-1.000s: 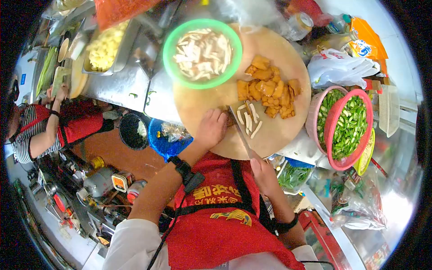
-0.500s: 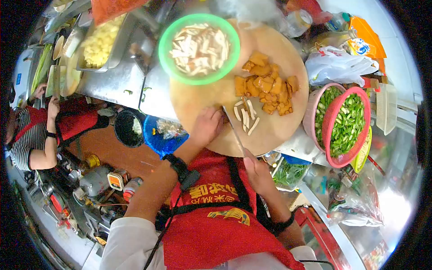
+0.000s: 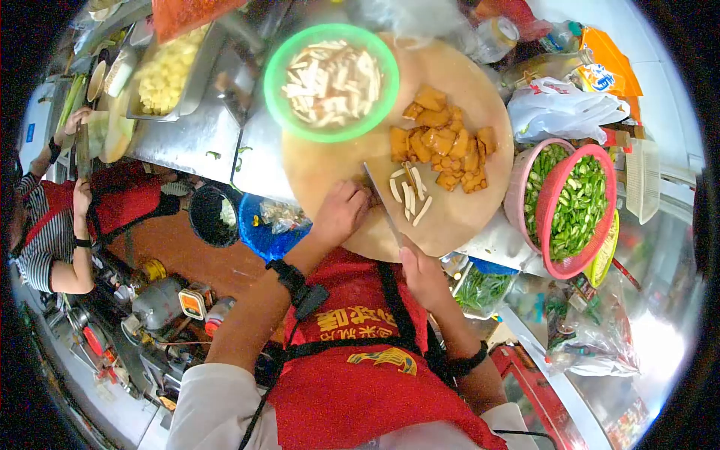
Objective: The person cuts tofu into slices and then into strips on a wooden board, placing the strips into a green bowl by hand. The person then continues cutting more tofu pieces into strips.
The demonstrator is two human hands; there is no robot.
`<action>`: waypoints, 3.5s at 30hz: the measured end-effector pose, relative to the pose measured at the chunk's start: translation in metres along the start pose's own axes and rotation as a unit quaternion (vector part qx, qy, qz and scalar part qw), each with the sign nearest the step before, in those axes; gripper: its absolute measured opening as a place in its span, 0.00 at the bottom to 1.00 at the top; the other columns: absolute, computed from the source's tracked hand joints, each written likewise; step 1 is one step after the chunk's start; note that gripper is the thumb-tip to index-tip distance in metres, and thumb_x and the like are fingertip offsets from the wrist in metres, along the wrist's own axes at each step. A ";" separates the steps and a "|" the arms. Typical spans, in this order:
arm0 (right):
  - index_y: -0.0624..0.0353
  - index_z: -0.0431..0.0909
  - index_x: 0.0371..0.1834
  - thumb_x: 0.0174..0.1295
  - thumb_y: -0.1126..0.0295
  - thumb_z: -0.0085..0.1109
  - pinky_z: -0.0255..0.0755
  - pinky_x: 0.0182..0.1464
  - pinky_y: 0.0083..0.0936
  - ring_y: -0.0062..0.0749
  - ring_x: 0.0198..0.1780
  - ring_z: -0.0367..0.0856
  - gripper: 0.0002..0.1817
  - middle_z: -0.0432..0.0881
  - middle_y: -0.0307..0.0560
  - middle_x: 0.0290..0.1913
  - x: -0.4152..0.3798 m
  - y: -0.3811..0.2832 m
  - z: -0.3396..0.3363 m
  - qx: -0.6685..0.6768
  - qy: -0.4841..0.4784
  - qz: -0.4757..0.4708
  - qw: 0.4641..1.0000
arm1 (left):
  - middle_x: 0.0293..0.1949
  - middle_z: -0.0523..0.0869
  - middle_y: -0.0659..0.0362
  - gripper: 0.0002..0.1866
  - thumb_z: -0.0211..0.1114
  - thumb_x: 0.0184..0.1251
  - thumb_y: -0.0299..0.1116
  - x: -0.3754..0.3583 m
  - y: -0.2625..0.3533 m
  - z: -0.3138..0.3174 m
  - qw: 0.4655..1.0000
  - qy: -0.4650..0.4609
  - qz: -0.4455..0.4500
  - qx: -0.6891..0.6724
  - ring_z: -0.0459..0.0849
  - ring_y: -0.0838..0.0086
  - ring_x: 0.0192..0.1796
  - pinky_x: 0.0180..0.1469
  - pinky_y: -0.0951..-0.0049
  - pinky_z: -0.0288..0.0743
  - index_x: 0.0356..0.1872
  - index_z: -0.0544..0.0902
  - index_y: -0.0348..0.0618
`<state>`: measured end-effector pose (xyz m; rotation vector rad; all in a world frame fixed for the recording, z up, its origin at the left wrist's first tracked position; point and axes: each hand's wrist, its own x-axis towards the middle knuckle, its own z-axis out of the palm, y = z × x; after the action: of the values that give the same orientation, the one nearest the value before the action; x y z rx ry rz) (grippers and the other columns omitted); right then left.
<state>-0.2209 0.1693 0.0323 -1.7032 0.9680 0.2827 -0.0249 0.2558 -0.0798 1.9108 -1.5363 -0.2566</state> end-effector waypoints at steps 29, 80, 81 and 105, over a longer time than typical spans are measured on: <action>0.58 0.68 0.66 0.73 0.55 0.39 0.69 0.59 0.44 0.63 0.56 0.76 0.25 0.77 0.71 0.52 -0.017 0.006 -0.001 -0.080 -0.027 0.005 0.996 | 0.37 0.76 0.49 0.09 0.64 0.52 0.25 -0.002 0.003 -0.009 0.997 0.042 0.026 -0.061 0.74 0.54 0.39 0.43 0.60 0.73 0.34 0.77 0.36; 0.59 0.69 0.65 0.72 0.56 0.41 0.70 0.56 0.45 0.63 0.53 0.78 0.25 0.79 0.70 0.49 -0.017 0.001 0.000 0.002 -0.033 0.022 0.999 | 0.38 0.76 0.54 0.14 0.65 0.49 0.29 -0.020 0.003 -0.013 0.992 0.003 -0.055 0.109 0.74 0.58 0.44 0.49 0.60 0.68 0.40 0.78 0.43; 0.59 0.69 0.65 0.72 0.57 0.41 0.71 0.55 0.45 0.63 0.52 0.78 0.25 0.80 0.70 0.48 -0.022 0.004 0.000 -0.026 -0.020 -0.015 0.999 | 0.37 0.75 0.54 0.14 0.65 0.49 0.29 -0.019 0.002 -0.012 0.993 0.014 -0.047 0.107 0.74 0.59 0.44 0.48 0.60 0.68 0.40 0.78 0.42; 0.59 0.75 0.60 0.73 0.54 0.41 0.73 0.35 0.31 0.35 0.27 0.78 0.24 0.78 0.50 0.24 -0.018 0.020 -0.016 0.008 -0.015 0.012 1.000 | 0.38 0.79 0.49 0.08 0.60 0.61 0.29 -0.028 -0.004 -0.019 0.988 0.063 -0.141 -0.018 0.77 0.54 0.45 0.50 0.58 0.70 0.40 0.78 0.40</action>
<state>-0.2510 0.1620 0.0357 -1.6687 0.9677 0.3145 -0.0198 0.2892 -0.0742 2.0722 -1.1714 -0.2770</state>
